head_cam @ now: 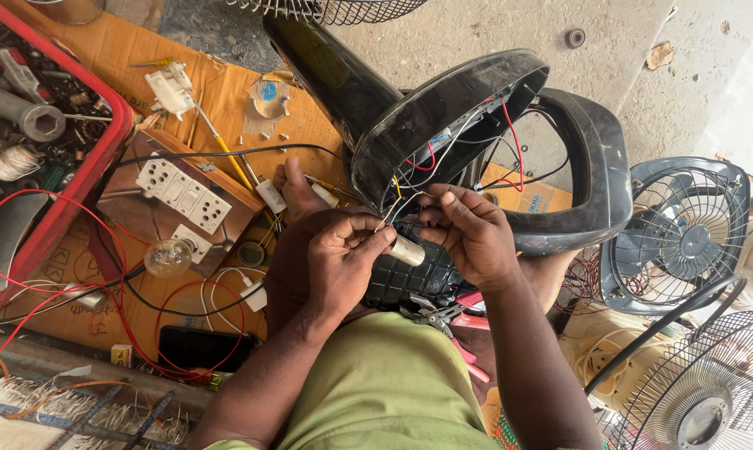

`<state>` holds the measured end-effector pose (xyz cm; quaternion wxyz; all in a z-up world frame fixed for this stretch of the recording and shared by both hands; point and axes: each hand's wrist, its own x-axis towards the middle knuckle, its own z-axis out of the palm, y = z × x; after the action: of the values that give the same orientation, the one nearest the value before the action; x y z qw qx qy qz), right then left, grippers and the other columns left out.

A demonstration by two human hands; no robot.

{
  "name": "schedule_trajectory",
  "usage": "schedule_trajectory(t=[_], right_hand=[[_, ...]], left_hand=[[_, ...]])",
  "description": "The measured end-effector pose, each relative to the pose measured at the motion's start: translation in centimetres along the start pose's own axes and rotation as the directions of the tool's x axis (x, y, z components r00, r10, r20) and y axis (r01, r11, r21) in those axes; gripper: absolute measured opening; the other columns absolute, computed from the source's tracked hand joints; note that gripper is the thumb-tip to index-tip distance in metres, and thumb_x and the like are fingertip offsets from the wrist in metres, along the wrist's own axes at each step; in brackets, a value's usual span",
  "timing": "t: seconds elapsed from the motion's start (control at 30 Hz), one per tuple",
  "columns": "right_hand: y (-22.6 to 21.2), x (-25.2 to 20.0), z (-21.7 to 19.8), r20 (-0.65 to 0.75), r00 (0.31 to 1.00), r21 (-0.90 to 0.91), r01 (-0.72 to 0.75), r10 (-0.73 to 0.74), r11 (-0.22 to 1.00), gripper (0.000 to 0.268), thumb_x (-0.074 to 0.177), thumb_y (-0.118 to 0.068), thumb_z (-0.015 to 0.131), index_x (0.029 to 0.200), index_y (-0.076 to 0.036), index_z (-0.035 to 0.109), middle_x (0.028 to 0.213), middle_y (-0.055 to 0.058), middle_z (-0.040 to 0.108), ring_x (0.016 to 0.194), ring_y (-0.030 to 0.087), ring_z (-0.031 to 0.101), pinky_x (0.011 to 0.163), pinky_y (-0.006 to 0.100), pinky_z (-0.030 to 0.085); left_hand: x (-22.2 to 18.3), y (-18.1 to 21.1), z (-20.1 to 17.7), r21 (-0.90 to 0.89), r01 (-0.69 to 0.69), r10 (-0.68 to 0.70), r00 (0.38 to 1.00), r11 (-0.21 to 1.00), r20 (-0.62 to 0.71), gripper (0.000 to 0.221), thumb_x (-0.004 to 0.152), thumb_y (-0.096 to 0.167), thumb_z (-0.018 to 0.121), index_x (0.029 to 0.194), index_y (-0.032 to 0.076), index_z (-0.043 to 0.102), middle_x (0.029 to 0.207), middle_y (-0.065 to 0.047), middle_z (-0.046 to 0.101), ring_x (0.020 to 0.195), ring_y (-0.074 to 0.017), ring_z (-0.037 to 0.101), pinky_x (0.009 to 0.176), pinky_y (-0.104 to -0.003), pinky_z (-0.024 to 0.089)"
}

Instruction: The person is repairing a standing fan by connecting wires to a capacitor and testing the circuit with a light bulb. They twist wires together, connect them to the capacitor, and repeatedly toggle a switch to verify the fan motor spins.

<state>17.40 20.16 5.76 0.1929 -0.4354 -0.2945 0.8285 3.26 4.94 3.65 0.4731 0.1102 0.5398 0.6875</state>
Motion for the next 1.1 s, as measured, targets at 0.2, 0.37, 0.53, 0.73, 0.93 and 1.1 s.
schedule_trajectory(t=[0.2, 0.37, 0.53, 0.73, 0.93, 1.1], right_hand=[[0.5, 0.2, 0.6, -0.065, 0.99, -0.296, 0.105, -0.129, 0.95, 0.023, 0.097, -0.009, 0.07, 0.115, 0.007, 0.072, 0.099, 0.011, 0.074, 0.085, 0.016, 0.071, 0.072, 0.032, 0.064], [0.4, 0.3, 1.4, -0.078, 0.971, -0.458, 0.165, -0.225, 0.873, 0.02, 0.096, -0.008, 0.069, 0.109, 0.006, 0.074, 0.092, 0.009, 0.076, 0.078, 0.015, 0.072, 0.07, 0.03, 0.065], [0.2, 0.2, 1.8, -0.025, 0.976, -0.438, 0.182, -0.214, 0.88, 0.024, 0.094, -0.011, 0.069, 0.113, 0.004, 0.072, 0.092, 0.006, 0.074, 0.08, 0.012, 0.071, 0.07, 0.029, 0.066], [0.4, 0.3, 2.1, -0.068, 0.994, -0.475, 0.044, -0.087, 0.879, 0.024, 0.098, -0.018, 0.069, 0.107, 0.004, 0.073, 0.089, 0.008, 0.072, 0.076, 0.011, 0.068, 0.066, 0.028, 0.063], [-0.4, 0.5, 2.1, 0.007, 0.997, -0.454, -0.065, 0.076, 0.889, 0.026, 0.101, -0.022, 0.062, 0.105, 0.002, 0.072, 0.09, 0.006, 0.072, 0.074, 0.01, 0.068, 0.065, 0.028, 0.062], [-1.1, 1.2, 1.6, 0.021, 0.987, -0.34, -0.145, 0.162, 0.929, 0.014, 0.093, -0.007, 0.068, 0.099, 0.004, 0.074, 0.088, 0.01, 0.073, 0.071, 0.016, 0.066, 0.063, 0.029, 0.057]], left_hand=[[0.1, -0.2, -0.1, -0.033, 0.001, -0.001, 1.0, 0.999, 0.004, 0.01, 0.093, -0.001, 0.075, 0.101, -0.003, 0.069, 0.091, -0.007, 0.074, 0.083, -0.0098, 0.071, 0.079, -0.025, 0.061], [0.1, -0.2, -0.1, -0.019, -0.006, 0.006, 1.0, 1.0, 0.012, 0.01, 0.093, -0.002, 0.075, 0.102, -0.004, 0.069, 0.09, -0.008, 0.074, 0.084, -0.0105, 0.071, 0.08, -0.025, 0.06], [0.0, 0.5, 0.0, -0.012, 0.057, -0.057, 0.998, 0.998, 0.002, 0.013, 0.092, -0.002, 0.074, 0.104, -0.004, 0.069, 0.091, -0.009, 0.076, 0.084, -0.0109, 0.072, 0.079, -0.025, 0.06], [-0.6, 1.8, 0.3, 0.064, 0.079, -0.08, 0.996, 0.995, 0.025, 0.018, 0.093, 0.002, 0.072, 0.11, -0.006, 0.07, 0.093, -0.011, 0.078, 0.084, -0.0125, 0.075, 0.079, -0.025, 0.061], [-0.9, 2.9, 0.5, 0.208, 0.067, -0.078, 0.996, 0.976, 0.045, 0.026, 0.095, 0.011, 0.073, 0.115, -0.005, 0.072, 0.087, -0.006, 0.08, 0.08, -0.0087, 0.074, 0.075, -0.022, 0.059], [-1.0, 3.2, 0.8, 0.293, 0.048, -0.044, 0.999, 0.955, -0.021, 0.024, 0.098, 0.018, 0.073, 0.111, -0.001, 0.078, 0.069, 0.007, 0.06, 0.064, 0.0001, 0.049, 0.056, -0.018, 0.041]])
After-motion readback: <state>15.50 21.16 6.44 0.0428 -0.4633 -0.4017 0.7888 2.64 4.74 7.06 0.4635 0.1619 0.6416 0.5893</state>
